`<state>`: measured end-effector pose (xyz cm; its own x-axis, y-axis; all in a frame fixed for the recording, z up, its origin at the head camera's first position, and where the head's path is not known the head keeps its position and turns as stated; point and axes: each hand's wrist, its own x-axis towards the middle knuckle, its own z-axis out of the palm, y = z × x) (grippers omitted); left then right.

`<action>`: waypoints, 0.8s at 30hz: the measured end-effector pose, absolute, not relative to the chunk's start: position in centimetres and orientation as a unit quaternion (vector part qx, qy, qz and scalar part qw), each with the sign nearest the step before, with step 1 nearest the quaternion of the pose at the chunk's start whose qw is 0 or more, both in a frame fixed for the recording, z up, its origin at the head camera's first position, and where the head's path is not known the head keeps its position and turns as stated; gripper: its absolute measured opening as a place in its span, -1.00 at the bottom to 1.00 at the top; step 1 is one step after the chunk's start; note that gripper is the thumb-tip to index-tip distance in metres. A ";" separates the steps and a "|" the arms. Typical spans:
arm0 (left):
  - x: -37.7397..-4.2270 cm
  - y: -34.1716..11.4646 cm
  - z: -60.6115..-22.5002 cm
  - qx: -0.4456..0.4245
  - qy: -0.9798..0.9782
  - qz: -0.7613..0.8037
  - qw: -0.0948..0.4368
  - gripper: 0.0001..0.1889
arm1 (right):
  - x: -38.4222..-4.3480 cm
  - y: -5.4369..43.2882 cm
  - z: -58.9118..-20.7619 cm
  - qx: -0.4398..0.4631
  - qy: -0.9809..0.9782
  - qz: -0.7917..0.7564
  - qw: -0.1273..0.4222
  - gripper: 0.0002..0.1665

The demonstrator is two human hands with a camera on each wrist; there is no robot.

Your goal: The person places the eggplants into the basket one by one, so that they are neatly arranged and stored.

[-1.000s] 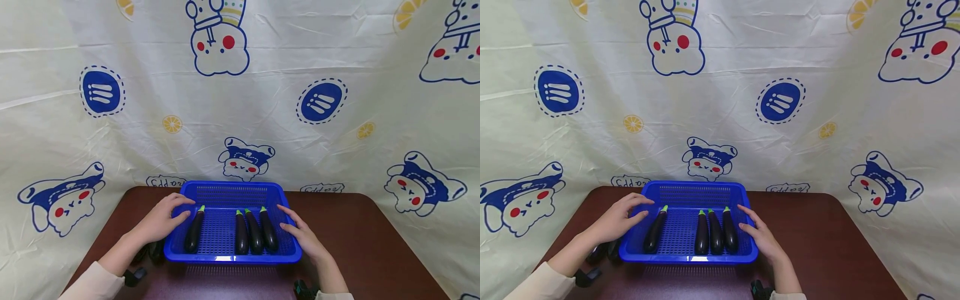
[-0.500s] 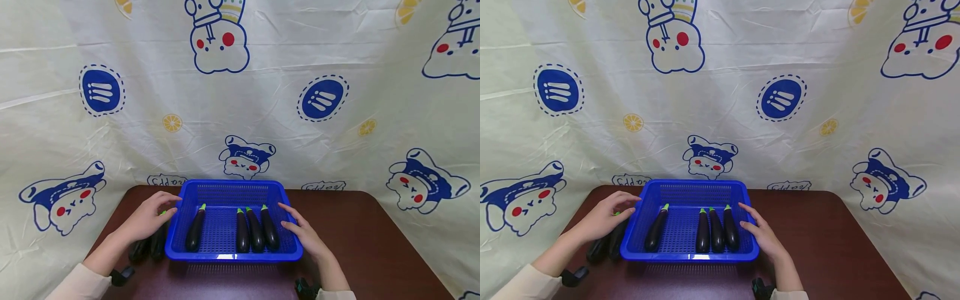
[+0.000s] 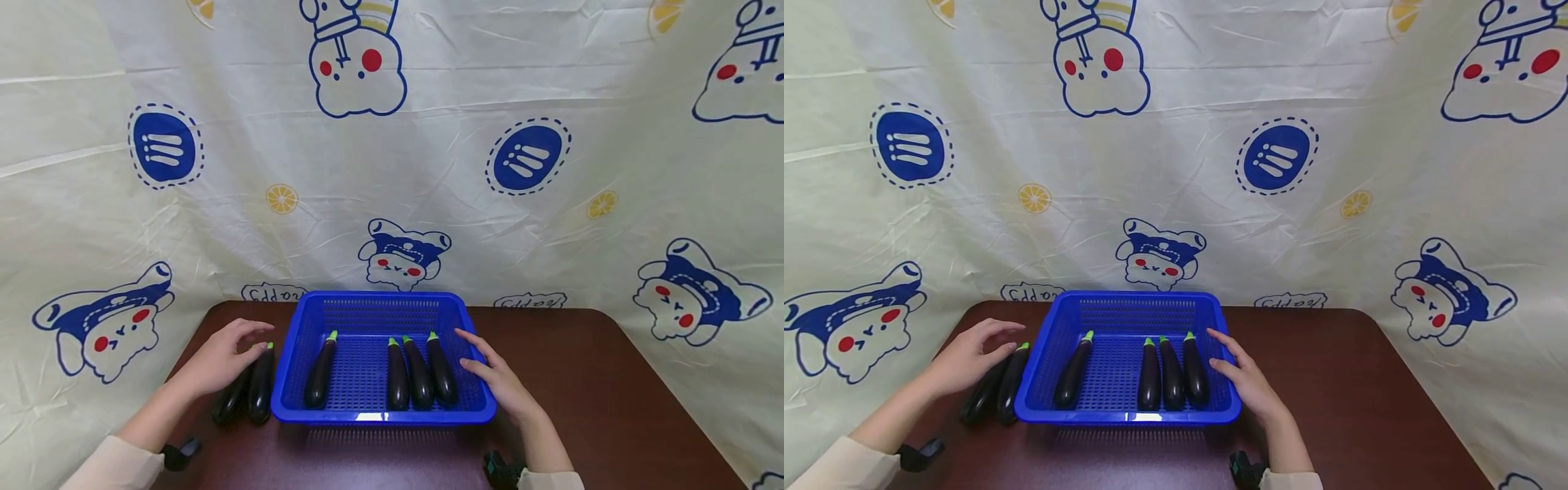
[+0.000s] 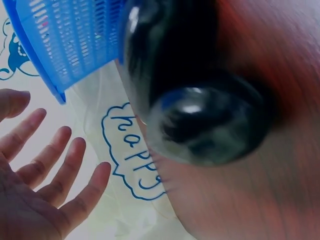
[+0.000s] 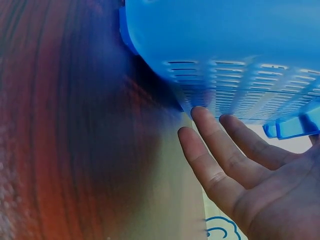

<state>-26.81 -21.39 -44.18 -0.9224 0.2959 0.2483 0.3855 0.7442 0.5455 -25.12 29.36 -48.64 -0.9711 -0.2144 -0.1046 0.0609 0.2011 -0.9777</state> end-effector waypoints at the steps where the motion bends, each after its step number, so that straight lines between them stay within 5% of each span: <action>1: -26.8 -21.6 -44.2 -0.180 -0.932 -0.306 0.070 -0.66 | -25.1 29.3 -48.7 -0.050 0.767 -0.630 0.109 -0.34; 24: -27.0 -24.1 -45.8 -0.127 -0.958 -0.245 -0.079 -0.44 | -25.2 29.3 -48.7 -0.048 0.771 -0.625 0.111 -0.35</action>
<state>-26.97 -24.07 -45.85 -0.9549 0.2831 -0.0898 0.2053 0.8478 0.4889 -25.20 29.35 -48.73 -0.9708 -0.2130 -0.1102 0.0636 0.2143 -0.9747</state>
